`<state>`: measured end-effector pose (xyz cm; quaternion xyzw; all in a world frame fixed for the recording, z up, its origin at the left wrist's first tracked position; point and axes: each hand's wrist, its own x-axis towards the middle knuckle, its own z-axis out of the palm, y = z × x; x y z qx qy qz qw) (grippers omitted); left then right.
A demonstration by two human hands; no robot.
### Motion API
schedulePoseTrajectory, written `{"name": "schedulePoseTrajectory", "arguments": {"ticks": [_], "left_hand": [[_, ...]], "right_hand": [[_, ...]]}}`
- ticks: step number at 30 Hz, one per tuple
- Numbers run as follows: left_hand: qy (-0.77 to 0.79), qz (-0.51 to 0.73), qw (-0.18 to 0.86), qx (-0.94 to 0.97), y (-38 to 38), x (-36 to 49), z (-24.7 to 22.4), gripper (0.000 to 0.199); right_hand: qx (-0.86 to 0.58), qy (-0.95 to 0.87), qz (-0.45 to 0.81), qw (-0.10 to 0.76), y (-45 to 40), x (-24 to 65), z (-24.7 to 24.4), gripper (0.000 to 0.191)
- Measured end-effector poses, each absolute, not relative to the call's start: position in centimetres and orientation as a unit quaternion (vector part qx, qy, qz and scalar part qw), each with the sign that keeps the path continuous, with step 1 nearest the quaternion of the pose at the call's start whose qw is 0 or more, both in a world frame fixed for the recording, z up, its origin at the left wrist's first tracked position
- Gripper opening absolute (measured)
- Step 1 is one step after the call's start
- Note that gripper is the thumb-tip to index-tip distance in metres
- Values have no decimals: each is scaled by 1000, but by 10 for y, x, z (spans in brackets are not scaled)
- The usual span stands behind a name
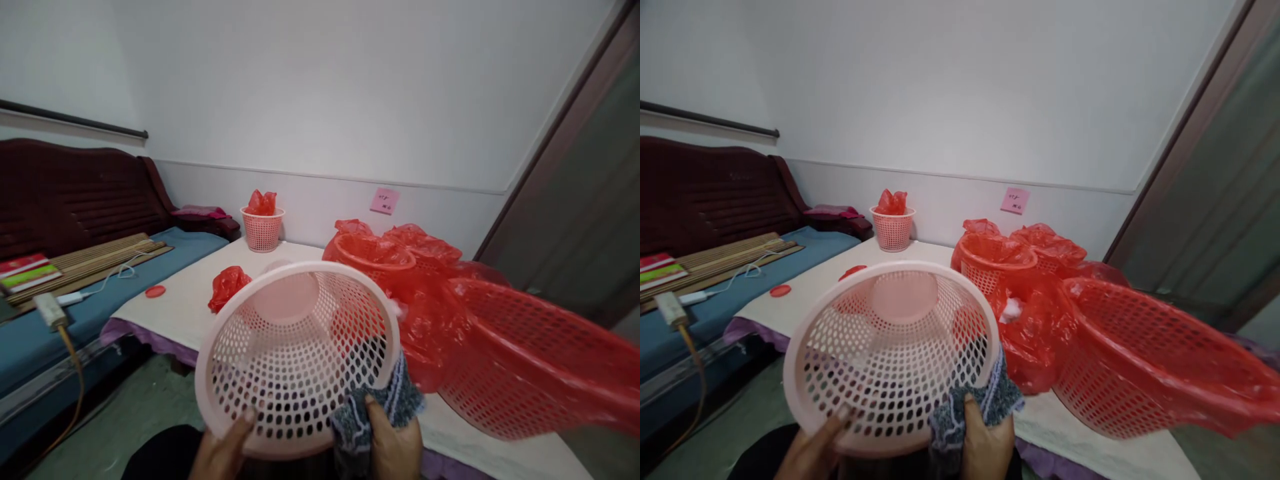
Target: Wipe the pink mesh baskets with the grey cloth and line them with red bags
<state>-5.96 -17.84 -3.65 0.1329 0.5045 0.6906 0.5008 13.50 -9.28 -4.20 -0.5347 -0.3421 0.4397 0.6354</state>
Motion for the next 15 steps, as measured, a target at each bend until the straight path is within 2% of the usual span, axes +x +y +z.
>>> {"name": "schedulePoseTrajectory", "arguments": {"ticks": [4,8,12,15], "left_hand": [[539,663,493,163,-190,-96,-23,62],[573,624,513,138,-188,-107,-34,58],[552,676,481,83,-181,-92,-41,52],[523,711,468,47,-175,-78,-36,45]], "right_hand": [[-604,-400,308,616,-97,148,-42,65],[-601,-420,263,627,-99,142,-29,67],[-575,-396,280,659,-91,132,-16,69],[-533,-346,364,681,-88,120,-18,70]]}}
